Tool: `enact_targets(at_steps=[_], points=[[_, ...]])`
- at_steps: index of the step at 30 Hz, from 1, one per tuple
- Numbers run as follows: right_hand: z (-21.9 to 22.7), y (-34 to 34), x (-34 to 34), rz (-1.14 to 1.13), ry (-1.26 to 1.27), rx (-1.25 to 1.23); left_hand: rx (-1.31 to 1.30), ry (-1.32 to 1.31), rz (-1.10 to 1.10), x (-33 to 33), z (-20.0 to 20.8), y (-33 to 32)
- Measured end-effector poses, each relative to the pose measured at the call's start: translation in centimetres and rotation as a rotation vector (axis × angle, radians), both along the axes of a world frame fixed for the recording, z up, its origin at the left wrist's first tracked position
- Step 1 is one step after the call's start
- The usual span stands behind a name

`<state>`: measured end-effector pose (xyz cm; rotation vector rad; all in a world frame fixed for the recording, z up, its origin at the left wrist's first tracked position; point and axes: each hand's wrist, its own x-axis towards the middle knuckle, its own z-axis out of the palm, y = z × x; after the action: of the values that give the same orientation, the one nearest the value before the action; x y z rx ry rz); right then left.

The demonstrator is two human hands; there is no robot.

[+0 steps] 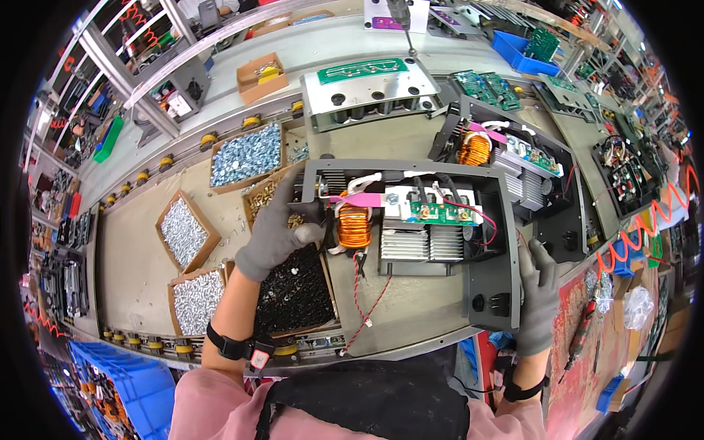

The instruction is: Assembling the internal components and wiring of an industrial electronic unit at a factory workstation.

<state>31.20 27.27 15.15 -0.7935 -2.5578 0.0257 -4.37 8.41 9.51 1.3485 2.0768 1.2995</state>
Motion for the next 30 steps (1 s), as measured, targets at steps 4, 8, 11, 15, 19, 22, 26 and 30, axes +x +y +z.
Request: enact_targets(at_steps=[4,8,11,15,19,22,26,30], points=[[-0.9,-0.7,0.6,0.001,0.019,0.088,0.065,-0.053,0.150,1.2,0.0,2.0],[0.3,-0.6,0.9,0.162,-0.007,0.128,0.056,-0.017,0.253,2.0,-1.3,3.0],[2.2,-0.3,0.3,0.252,-0.161,0.247,-0.075,-0.236,0.361,1.3,-1.9,3.7],[3.7,-1.8,-1.9,0.494,-0.191,0.275,-0.061,-0.082,0.363,-2.1,-1.9,5.2],[2.7,-2.3,-2.4,0.644,-0.140,0.200,0.138,-0.289,0.133,-4.4,-1.8,6.2],[1.9,2.3,0.9,0.011,0.239,0.178,0.187,-0.360,0.164,-4.4,-1.7,6.5],[-0.2,8.2,5.3,-0.490,0.197,0.412,0.194,-0.362,0.115,-4.2,-1.5,6.4],[-1.1,7.8,5.2,-0.445,0.489,-0.260,0.163,-0.387,0.118,-4.6,-1.8,6.3]])
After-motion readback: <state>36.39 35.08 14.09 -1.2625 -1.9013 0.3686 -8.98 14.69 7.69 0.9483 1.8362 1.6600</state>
